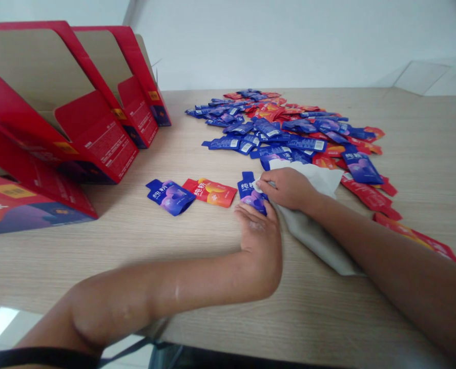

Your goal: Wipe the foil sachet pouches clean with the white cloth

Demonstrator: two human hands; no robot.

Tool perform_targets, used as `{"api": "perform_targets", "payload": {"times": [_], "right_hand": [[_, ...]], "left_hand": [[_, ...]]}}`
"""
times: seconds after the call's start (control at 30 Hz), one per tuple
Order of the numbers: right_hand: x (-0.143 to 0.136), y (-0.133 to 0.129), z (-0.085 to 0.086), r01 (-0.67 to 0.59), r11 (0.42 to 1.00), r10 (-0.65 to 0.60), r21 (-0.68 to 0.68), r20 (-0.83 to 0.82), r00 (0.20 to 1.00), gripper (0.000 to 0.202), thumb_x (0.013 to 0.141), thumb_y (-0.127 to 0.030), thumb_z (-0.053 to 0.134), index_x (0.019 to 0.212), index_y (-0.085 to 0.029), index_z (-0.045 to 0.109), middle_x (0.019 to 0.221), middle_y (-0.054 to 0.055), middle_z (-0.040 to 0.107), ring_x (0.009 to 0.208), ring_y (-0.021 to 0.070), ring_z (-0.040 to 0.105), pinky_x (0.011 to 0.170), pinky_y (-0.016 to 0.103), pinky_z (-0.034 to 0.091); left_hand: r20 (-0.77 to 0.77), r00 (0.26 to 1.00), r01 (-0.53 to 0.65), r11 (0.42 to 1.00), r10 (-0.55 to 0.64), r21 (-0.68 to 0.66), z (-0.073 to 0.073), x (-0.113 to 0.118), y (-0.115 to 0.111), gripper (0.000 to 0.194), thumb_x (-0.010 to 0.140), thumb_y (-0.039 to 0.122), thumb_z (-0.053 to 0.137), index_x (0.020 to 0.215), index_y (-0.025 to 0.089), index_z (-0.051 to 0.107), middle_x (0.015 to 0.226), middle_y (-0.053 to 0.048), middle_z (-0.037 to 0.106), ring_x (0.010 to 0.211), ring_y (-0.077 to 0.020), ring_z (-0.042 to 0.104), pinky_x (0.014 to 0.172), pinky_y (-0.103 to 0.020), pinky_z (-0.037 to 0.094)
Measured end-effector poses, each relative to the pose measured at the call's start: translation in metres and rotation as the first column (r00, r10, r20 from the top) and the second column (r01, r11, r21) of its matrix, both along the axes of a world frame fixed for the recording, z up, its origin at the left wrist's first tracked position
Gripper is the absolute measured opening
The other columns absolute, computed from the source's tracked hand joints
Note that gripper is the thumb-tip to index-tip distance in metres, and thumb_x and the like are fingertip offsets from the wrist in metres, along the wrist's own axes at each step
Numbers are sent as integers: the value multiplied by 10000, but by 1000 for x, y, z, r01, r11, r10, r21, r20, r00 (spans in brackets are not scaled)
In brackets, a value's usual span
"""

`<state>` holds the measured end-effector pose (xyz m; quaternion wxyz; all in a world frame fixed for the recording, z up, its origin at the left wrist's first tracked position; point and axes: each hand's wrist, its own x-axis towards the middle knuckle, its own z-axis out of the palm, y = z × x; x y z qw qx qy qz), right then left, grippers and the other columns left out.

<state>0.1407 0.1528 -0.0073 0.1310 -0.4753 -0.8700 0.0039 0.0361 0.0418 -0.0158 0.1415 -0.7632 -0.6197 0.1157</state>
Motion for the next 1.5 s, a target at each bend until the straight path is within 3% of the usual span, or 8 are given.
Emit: {"api": "perform_targets", "payload": {"times": [0.17, 0.33, 0.43, 0.73, 0.97, 1.23, 1.5], "right_hand": [[0, -4, 1, -53, 998, 56, 26, -122, 991, 389, 938, -392, 399, 797, -177, 690, 783, 61, 702, 711, 174, 583, 633, 292, 316], [-2, -9, 3, -271, 962, 264, -16, -173, 949, 354, 937, -370, 422, 836, -170, 696, 829, 63, 704, 775, 176, 595, 700, 283, 355], [-4, -10, 3, -324, 943, 311, -70, -151, 938, 353, 939, -365, 422, 807, -173, 687, 802, 53, 695, 756, 172, 582, 686, 280, 348], [-5, -8, 5, -188, 979, 181, -80, -89, 979, 393, 939, -399, 406, 718, -178, 645, 705, 46, 650, 676, 158, 531, 626, 283, 298], [-4, -5, 5, -105, 993, 101, -53, -64, 993, 400, 936, -406, 403, 717, -181, 652, 694, 45, 645, 650, 157, 505, 604, 285, 278], [-3, -3, 5, -70, 996, 68, -54, -46, 997, 404, 936, -408, 402, 712, -187, 656, 694, 46, 645, 641, 156, 501, 594, 291, 268], [-3, -1, 3, -51, 998, 50, -38, -22, 998, 416, 938, -418, 393, 736, -185, 672, 732, 63, 680, 656, 167, 528, 595, 299, 267]], "left_hand": [[54, 999, -5, 1000, 5, -4, 1, 0, 0, 495, 945, 65, 333, 1436, 83, 396, 1252, -312, 614, 1143, -313, 638, 927, -507, 521], [58, 998, 7, 1000, -7, 10, 2, 0, 0, 469, 926, 30, 323, 1373, 27, 466, 1235, -322, 618, 1137, -317, 642, 931, -504, 518], [90, 996, 0, 1000, 0, 6, 2, -1, 0, 437, 920, 22, 325, 1310, -16, 518, 1241, -352, 596, 1144, -329, 636, 952, -504, 504], [171, 985, -16, 1000, 12, 26, 3, -1, -1, 463, 932, 32, 334, 1380, -13, 443, 1236, -364, 592, 1149, -332, 632, 945, -498, 513], [104, 995, -3, 1000, 1, 11, 2, 0, 0, 482, 948, 58, 335, 1424, 54, 411, 1241, -354, 597, 1159, -337, 625, 937, -502, 515], [203, 979, -19, 1000, 14, 23, 1, -1, -2, 467, 939, 55, 374, 1401, 67, 448, 1251, -324, 610, 1161, -317, 627, 953, -530, 502], [155, 988, -11, 1000, 8, 19, 1, -1, -1, 485, 930, 41, 364, 1409, 66, 438, 1252, -334, 602, 1154, -326, 630, 947, -531, 499]]}}
